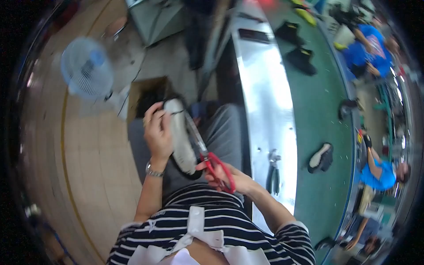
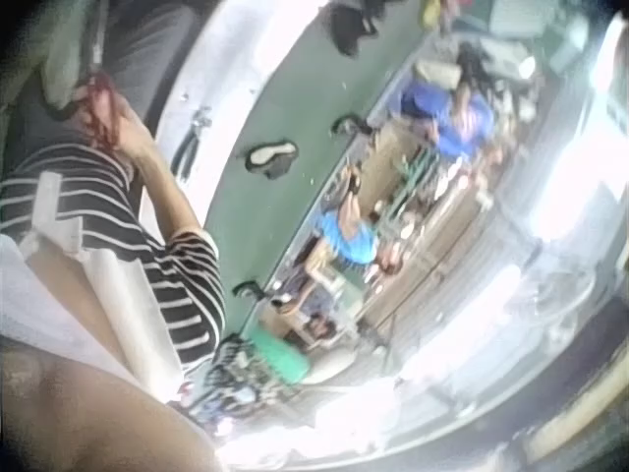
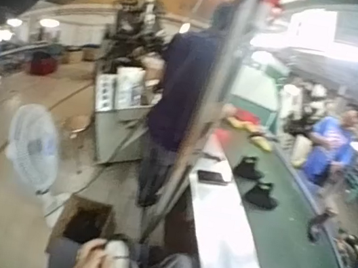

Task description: Manually trimming excess material and finishing edges of a shoe upper during manufacturing.

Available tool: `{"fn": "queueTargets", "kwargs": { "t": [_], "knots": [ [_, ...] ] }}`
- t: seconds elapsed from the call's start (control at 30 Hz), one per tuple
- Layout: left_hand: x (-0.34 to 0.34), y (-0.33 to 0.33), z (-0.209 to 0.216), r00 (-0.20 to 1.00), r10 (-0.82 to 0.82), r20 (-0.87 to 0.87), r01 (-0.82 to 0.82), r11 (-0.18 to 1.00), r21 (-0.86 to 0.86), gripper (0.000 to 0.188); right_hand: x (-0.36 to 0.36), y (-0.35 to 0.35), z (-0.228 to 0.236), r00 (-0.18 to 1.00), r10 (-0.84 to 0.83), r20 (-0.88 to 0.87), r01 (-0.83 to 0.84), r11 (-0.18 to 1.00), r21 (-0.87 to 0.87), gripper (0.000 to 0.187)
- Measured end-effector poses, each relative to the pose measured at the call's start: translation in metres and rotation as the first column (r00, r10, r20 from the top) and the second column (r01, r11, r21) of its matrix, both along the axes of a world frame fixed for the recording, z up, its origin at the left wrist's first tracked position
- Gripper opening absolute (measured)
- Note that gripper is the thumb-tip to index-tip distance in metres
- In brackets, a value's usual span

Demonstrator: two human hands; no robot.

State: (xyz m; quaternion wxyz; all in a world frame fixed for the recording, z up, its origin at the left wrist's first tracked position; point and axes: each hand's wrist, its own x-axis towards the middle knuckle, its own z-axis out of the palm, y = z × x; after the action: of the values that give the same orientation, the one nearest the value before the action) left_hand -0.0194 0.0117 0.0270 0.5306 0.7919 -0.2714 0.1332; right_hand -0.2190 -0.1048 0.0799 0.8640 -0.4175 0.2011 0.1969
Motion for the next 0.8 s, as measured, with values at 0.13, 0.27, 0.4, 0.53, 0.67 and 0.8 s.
{"fn": "queueTargets", "kwargs": {
  "t": [0.13,0.27,0.4,0.53,0.67,0.8],
  "knots": [
    [0.002,0.004,-0.008,0.999,0.009,-0.045,-0.009,1.0,-0.004,0.006,0.012,0.008,0.0,1.0,0.029,-0.002,-0.029,0.993,-0.111,0.105],
    [0.007,0.008,-0.012,0.997,0.004,0.078,-0.003,1.0,-0.024,0.006,0.026,0.007,-0.002,1.0,0.015,-0.007,-0.014,0.999,0.052,0.091],
    [0.002,0.006,-0.002,0.996,-0.013,0.083,0.01,0.999,0.043,0.006,0.042,0.009,0.014,0.997,-0.027,-0.07,0.024,0.999,-0.046,0.083],
    [0.001,0.004,-0.005,0.997,0.002,0.079,-0.004,0.999,0.032,0.006,0.045,0.019,0.003,0.98,-0.04,-0.194,-0.003,0.977,-0.213,0.062],
    [0.001,0.009,-0.011,0.994,-0.007,0.106,-0.001,0.997,0.078,0.006,0.043,0.026,-0.013,0.99,-0.085,-0.112,0.044,0.944,-0.328,0.063],
    [-0.001,0.014,-0.009,0.998,0.001,0.056,0.002,0.999,-0.038,0.01,0.027,0.027,0.003,0.982,-0.181,0.056,0.181,0.81,-0.558,0.058]
  ]
}}
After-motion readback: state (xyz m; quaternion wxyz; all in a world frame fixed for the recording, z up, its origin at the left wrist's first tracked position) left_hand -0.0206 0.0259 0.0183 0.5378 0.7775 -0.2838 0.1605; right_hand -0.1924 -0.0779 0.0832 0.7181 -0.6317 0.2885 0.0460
